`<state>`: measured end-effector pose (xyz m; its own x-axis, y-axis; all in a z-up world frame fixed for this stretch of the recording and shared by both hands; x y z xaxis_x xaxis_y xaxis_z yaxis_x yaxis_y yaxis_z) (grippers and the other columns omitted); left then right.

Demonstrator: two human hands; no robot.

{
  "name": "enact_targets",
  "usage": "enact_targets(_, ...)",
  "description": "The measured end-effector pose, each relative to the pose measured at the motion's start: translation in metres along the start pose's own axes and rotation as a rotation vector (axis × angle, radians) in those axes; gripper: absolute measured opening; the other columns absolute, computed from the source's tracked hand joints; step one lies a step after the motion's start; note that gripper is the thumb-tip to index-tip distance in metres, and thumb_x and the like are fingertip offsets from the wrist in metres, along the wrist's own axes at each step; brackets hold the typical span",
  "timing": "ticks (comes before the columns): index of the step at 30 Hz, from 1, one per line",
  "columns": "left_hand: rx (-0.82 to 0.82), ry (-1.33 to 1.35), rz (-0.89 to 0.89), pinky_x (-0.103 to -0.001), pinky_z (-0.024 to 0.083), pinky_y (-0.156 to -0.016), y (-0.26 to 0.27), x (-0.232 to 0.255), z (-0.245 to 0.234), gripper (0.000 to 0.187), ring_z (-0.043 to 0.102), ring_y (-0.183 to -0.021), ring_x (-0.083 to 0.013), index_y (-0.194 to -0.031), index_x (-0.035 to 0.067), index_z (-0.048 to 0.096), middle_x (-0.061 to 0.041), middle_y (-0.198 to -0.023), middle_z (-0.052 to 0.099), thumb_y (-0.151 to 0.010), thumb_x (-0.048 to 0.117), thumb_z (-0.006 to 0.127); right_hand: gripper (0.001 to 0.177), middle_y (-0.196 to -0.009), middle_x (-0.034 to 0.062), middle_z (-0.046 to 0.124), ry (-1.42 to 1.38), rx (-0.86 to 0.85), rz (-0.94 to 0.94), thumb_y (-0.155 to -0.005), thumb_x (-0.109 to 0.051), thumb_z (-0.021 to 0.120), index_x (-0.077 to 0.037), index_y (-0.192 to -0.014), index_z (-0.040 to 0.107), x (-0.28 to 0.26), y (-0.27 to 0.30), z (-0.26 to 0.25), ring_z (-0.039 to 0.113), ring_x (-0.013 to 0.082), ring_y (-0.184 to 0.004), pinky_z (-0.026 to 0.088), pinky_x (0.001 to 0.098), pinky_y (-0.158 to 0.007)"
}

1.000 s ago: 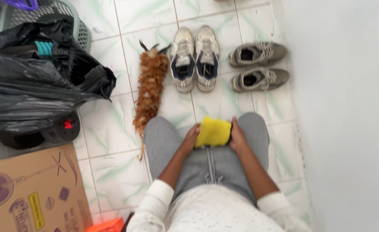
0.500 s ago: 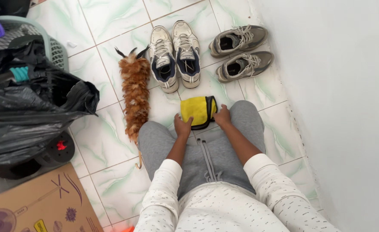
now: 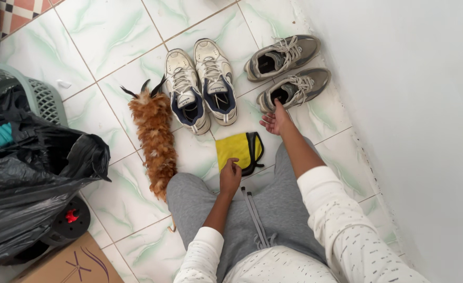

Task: The person sits on the floor and cleans several pairs of sneakers. They use a feather duster to remove loose dust and a yellow cloth to wipe the surfaces of each shoe. The shoes are handled one at a time and placed back on the floor after cleaning.

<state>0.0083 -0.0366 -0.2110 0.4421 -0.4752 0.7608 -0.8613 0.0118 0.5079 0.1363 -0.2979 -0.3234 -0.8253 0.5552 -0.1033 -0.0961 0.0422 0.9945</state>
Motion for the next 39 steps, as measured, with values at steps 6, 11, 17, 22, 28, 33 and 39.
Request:
enact_targets(6, -0.028, -0.022, -0.017, -0.038, 0.052, -0.066, 0.004, -0.009, -0.002, 0.026, 0.066, -0.067, -0.0251, -0.118, 0.002, 0.068, -0.013, -0.077, 0.068, -0.095, 0.008, 0.058, 0.046, -0.087, 0.0117, 0.069, 0.163, 0.074, -0.093, -0.096, -0.049, 0.049, -0.005, -0.091, 0.057, -0.007, -0.018, -0.005, 0.075, 0.0330, -0.080, 0.059, 0.0405, -0.060)
enact_targets(11, -0.008, 0.008, 0.024, -0.035, 0.052, -0.065, 0.006, -0.010, -0.002, 0.025, 0.065, -0.067, -0.0216, -0.116, 0.001, 0.068, -0.011, -0.077, 0.068, -0.094, 0.008, 0.060, 0.040, -0.080, 0.0167, 0.069, -0.004, 0.127, -0.326, -0.099, -0.034, 0.047, 0.003, -0.086, 0.055, -0.003, 0.007, -0.009, 0.077, 0.0304, -0.071, 0.064, 0.0436, -0.063)
enact_targets(17, -0.013, 0.330, 0.057, -0.030, 0.055, -0.072, 0.016, -0.016, 0.000, 0.025, 0.067, -0.077, -0.0150, -0.121, 0.000, 0.064, -0.007, -0.087, 0.071, -0.099, 0.009, 0.056, 0.049, -0.077, 0.0183, 0.069, 0.234, -0.131, -0.511, -0.107, -0.033, 0.040, 0.009, -0.099, 0.064, 0.044, 0.108, -0.028, 0.073, 0.0276, -0.066, 0.062, 0.0393, -0.060)
enact_targets(22, -0.187, 0.809, -0.203, -0.037, 0.058, -0.082, 0.024, -0.005, 0.006, 0.043, 0.069, -0.096, -0.0233, -0.130, 0.001, 0.060, -0.012, -0.110, 0.069, -0.107, 0.037, 0.051, 0.038, -0.083, 0.0179, 0.074, 0.465, -0.488, -0.525, -0.101, -0.028, 0.047, 0.004, -0.107, 0.068, 0.109, 0.199, -0.040, 0.073, 0.0286, -0.067, 0.061, 0.0421, -0.062)
enact_targets(28, -0.525, 1.318, -0.111, -0.045, 0.047, -0.112, 0.059, 0.056, -0.026, 0.100, 0.051, -0.140, -0.0317, -0.155, 0.004, 0.041, -0.018, -0.153, 0.051, -0.090, 0.079, 0.051, 0.035, -0.107, 0.0166, 0.073, 0.870, -0.997, -0.716, -0.099, -0.023, 0.061, 0.005, -0.119, 0.067, 0.173, 0.222, -0.052, 0.076, 0.0290, -0.087, 0.061, 0.0425, -0.083)
enact_targets(33, -0.457, 1.295, -0.199, -0.048, 0.047, -0.111, 0.082, 0.051, -0.053, 0.112, 0.053, -0.134, -0.0334, -0.153, 0.007, 0.039, -0.018, -0.147, 0.053, -0.072, 0.078, 0.070, 0.036, -0.124, 0.0176, 0.070, 1.076, -0.804, -0.916, -0.103, -0.022, 0.059, 0.002, -0.129, 0.067, 0.184, 0.205, -0.038, 0.070, 0.0296, -0.106, 0.056, 0.0390, -0.091)
enact_targets(39, -0.261, 1.269, -0.189, -0.052, 0.052, -0.103, 0.074, -0.004, -0.074, 0.101, 0.060, -0.123, -0.0415, -0.146, -0.005, 0.045, -0.028, -0.131, 0.059, -0.074, 0.056, 0.081, 0.043, -0.100, 0.0123, 0.077, 1.008, -0.708, -0.337, -0.104, -0.034, 0.043, -0.002, -0.119, 0.068, 0.193, 0.211, 0.006, 0.076, 0.0253, -0.078, 0.063, 0.0370, -0.072)
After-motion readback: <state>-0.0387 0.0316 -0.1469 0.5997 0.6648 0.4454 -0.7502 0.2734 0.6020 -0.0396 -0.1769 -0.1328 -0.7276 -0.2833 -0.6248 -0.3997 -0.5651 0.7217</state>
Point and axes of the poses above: each hand's wrist, its own y-axis away from the middle knuckle, its own z-axis out of the palm, x = y × z, the point moved 5 cm from there along -y, towards the middle knuckle
